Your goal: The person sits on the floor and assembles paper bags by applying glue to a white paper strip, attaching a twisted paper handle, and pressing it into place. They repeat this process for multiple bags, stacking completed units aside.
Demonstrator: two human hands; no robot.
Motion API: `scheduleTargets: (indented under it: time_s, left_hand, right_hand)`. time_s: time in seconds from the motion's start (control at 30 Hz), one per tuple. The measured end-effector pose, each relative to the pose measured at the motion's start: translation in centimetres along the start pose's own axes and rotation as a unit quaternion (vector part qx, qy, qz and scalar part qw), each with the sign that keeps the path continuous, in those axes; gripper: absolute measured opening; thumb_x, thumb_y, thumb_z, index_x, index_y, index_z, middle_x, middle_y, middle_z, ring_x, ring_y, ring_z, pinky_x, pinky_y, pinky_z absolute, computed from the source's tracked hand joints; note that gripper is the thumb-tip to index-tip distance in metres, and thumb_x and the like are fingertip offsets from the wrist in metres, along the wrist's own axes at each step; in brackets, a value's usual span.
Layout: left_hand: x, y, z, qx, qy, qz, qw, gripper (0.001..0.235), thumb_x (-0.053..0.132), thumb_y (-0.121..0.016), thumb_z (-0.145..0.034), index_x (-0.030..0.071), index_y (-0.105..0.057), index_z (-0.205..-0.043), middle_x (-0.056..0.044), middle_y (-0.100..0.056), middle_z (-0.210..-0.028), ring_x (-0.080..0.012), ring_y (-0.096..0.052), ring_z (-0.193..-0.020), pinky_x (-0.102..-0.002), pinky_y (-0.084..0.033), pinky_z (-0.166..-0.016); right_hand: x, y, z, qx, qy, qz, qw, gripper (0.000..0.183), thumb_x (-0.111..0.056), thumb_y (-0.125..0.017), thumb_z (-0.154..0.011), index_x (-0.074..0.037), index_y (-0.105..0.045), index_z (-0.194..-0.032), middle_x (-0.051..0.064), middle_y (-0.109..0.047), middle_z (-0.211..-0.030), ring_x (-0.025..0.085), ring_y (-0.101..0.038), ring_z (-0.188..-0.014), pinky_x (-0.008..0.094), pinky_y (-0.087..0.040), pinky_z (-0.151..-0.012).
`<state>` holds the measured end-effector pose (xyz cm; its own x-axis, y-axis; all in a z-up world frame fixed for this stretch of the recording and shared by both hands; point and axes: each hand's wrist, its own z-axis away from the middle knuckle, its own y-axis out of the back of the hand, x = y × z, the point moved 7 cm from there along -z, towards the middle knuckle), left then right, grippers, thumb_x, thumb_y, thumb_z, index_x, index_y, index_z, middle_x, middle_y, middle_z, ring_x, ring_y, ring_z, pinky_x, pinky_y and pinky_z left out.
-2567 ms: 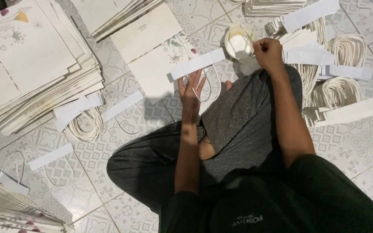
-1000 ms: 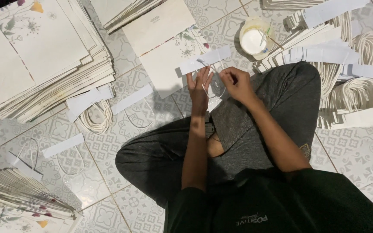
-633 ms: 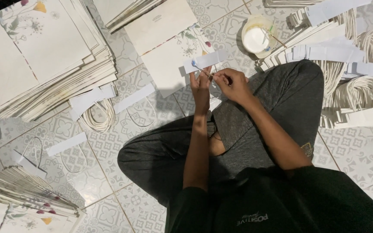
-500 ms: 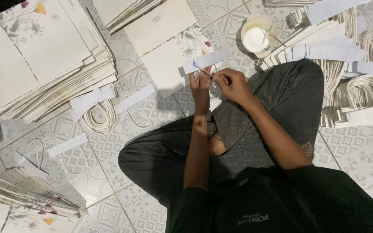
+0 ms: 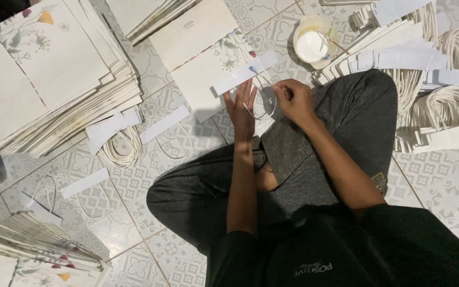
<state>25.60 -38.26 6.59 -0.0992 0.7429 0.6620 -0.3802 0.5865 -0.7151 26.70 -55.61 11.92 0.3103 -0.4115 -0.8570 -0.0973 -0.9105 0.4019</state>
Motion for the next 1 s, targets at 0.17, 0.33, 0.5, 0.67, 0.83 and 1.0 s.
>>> scheduleTargets:
  time_s: [0.17,0.33,0.5,0.67,0.83,1.0]
  left_hand:
    - [-1.1,0.6,0.0,0.012,0.012,0.009,1.0,0.06,0.01,-0.045,-0.112,0.008,-0.016,-0.164,-0.044,-0.045,-0.144,-0.0539,-0.045,-0.137,-0.063,-0.042,-0.116]
    - [-0.7,0.3,-0.1,0.0,0.015,0.011,1.0,0.052,0.012,-0.046,-0.113,0.01,-0.028,-0.162,-0.038,-0.051,-0.143,-0.0486,-0.05,-0.137,-0.059,-0.045,-0.114]
    - [-1.1,0.6,-0.3,0.001,0.015,0.017,1.0,0.051,0.012,-0.045,-0.113,0.011,-0.028,-0.161,-0.037,-0.051,-0.144,-0.0483,-0.049,-0.138,-0.058,-0.044,-0.116]
    - [-1.5,0.7,0.3,0.0,0.002,-0.002,1.0,0.052,0.012,-0.047,-0.112,0.01,-0.028,-0.16,-0.04,-0.049,-0.143,-0.0503,-0.047,-0.138,-0.059,-0.043,-0.115]
    - [-2.5,1.2,0.2,-0.001,-0.001,-0.013,1.0,0.056,0.014,-0.052,-0.111,0.014,-0.029,-0.162,-0.038,-0.054,-0.139,-0.0489,-0.052,-0.135,-0.06,-0.044,-0.113]
    - [-1.7,0.8,0.2,-0.008,-0.013,0.003,1.0,0.051,0.012,-0.047,-0.113,0.008,-0.03,-0.161,-0.038,-0.051,-0.143,-0.0504,-0.046,-0.139,-0.059,-0.042,-0.116]
  right_hand:
    - [-0.6,-2.5,0.0,-0.026,0.033,0.02,0.999,0.007,-0.01,-0.073,-0.098,-0.005,-0.075,-0.094,0.014,-0.06,-0.065,0.029,-0.061,-0.058,0.037,-0.047,-0.054]
    - [1.0,-0.4,-0.3,0.009,0.019,0.036,0.999,0.01,-0.003,-0.068,-0.1,0.003,-0.073,-0.093,0.02,-0.061,-0.066,0.034,-0.061,-0.057,0.04,-0.047,-0.053]
    - [-0.6,0.4,-0.3,0.02,0.02,-0.001,1.0,0.01,-0.005,-0.07,-0.101,0.001,-0.074,-0.094,0.016,-0.06,-0.066,0.025,-0.057,-0.056,0.036,-0.044,-0.052]
    - [-3.1,-2.4,-0.3,-0.023,0.051,-0.036,0.998,0.007,-0.01,-0.073,-0.099,-0.004,-0.076,-0.094,0.013,-0.059,-0.065,0.026,-0.058,-0.056,0.035,-0.045,-0.053]
    - [-3.3,-2.9,-0.4,-0.047,0.065,-0.055,0.995,0.008,-0.009,-0.071,-0.098,-0.004,-0.075,-0.093,0.014,-0.059,-0.066,0.027,-0.061,-0.058,0.035,-0.046,-0.053]
    - [1.2,-1.9,-0.2,-0.006,0.044,0.016,0.999,0.007,-0.008,-0.073,-0.096,-0.001,-0.074,-0.093,0.017,-0.062,-0.066,0.032,-0.061,-0.056,0.037,-0.045,-0.049]
